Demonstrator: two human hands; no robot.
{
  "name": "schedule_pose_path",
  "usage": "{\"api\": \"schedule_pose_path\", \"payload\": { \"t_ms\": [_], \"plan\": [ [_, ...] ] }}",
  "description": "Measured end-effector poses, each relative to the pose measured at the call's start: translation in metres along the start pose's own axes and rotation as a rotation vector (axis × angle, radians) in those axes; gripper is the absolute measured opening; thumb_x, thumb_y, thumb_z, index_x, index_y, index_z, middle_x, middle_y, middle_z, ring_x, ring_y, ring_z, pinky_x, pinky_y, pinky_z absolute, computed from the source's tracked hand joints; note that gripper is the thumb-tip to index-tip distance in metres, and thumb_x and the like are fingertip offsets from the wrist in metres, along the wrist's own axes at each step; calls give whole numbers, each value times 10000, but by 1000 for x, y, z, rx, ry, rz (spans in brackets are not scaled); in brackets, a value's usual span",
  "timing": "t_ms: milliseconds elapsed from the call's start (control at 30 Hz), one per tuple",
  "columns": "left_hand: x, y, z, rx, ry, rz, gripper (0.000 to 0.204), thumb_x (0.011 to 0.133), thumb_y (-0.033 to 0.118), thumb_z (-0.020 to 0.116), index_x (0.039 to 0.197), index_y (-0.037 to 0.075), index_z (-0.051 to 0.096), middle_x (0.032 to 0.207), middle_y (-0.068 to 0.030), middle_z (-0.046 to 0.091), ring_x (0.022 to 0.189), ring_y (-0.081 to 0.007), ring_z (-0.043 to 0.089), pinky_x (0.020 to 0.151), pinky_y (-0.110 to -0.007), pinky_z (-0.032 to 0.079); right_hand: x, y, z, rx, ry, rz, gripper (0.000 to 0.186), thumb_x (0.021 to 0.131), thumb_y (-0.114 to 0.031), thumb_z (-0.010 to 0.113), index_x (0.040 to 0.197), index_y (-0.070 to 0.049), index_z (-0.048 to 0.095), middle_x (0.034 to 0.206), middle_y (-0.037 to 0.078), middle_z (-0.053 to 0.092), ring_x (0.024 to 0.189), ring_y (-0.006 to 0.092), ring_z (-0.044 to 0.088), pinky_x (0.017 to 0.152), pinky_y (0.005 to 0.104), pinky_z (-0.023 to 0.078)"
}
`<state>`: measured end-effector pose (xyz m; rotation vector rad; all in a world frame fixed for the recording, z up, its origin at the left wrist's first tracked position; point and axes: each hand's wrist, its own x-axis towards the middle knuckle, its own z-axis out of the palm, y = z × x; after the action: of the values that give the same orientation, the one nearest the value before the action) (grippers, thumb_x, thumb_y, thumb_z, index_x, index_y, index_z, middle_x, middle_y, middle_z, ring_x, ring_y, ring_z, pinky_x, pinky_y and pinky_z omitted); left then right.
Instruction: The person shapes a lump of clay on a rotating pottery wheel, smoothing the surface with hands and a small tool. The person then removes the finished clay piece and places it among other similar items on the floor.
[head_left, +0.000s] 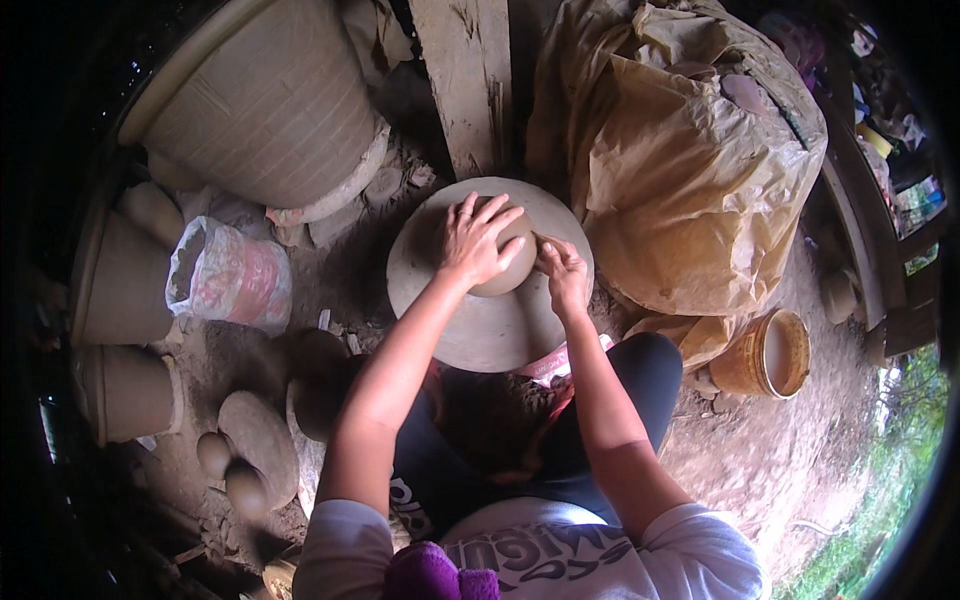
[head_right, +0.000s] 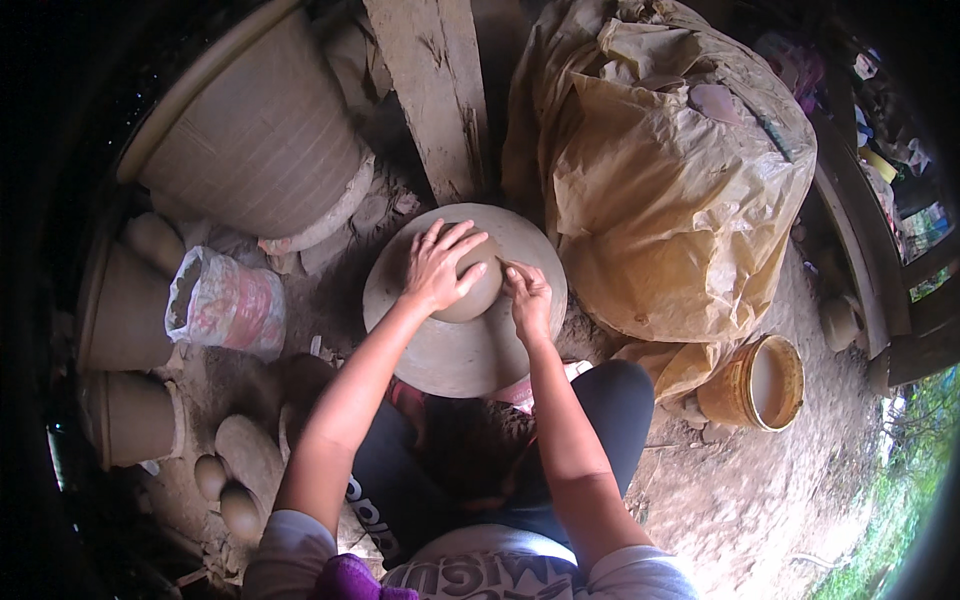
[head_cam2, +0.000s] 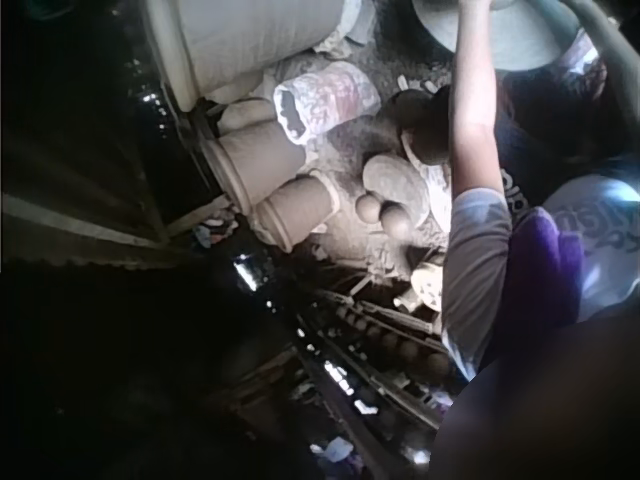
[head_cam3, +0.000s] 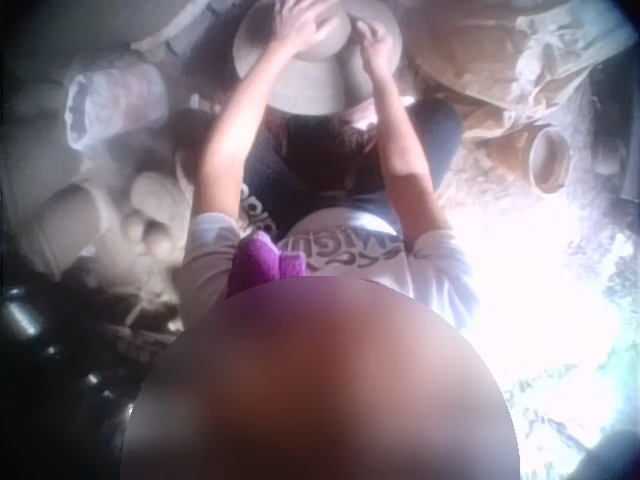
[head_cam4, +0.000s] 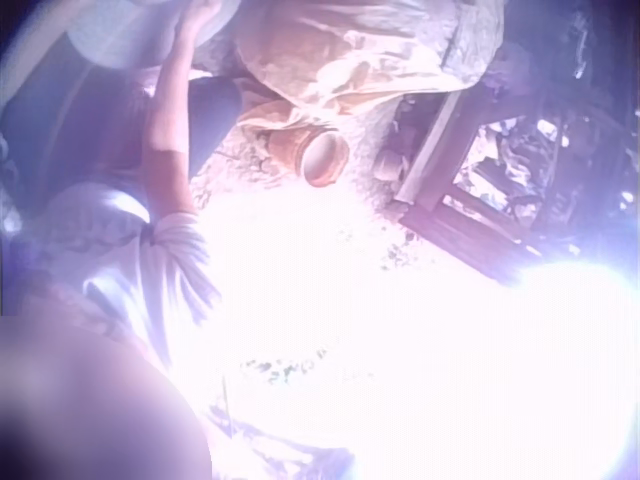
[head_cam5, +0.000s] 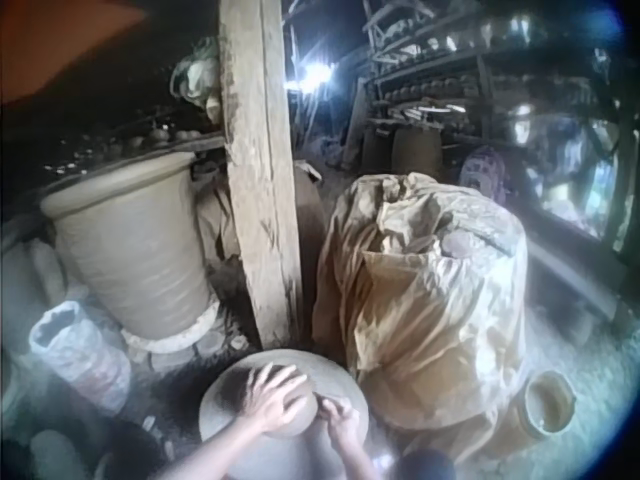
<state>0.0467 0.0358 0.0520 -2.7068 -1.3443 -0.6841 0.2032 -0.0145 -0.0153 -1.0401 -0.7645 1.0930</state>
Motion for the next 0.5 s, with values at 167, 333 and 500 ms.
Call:
{"api": "schedule_pose_path", "payload": {
  "t_ms": [167, 333, 500],
  "plan": [
    [5, 35, 14, 173, -16, -457, 517, 810, 494, 467, 1265, 249, 463, 1364, -33, 365, 1244, -399, 287, 997, -605, 200, -30, 4, 8, -90, 42, -53, 174, 881, -113, 545, 1008, -31, 629, 988, 42, 503, 869, 134, 534, 712, 256, 492],
    [18, 43, -15, 33, -101, -622, 587, 823, 569, 412, 1319, 256, 402, 1429, -71, 258, 1270, -476, 176, 1016, -620, 99, -35, -1, 14, -134, 54, -74, 166, 881, -114, 544, 989, -28, 637, 943, 51, 514, 809, 133, 550, 690, 247, 487],
    [10, -5, -41, 110, -158, 323, 474, 818, 437, 502, 1265, 283, 473, 1400, -15, 334, 1271, -367, 276, 1017, -607, 133, -7, -11, 12, -144, 10, -133, 160, 869, -108, 563, 976, -20, 642, 910, 35, 534, 727, 104, 507, 638, 224, 434]
  ]
}}
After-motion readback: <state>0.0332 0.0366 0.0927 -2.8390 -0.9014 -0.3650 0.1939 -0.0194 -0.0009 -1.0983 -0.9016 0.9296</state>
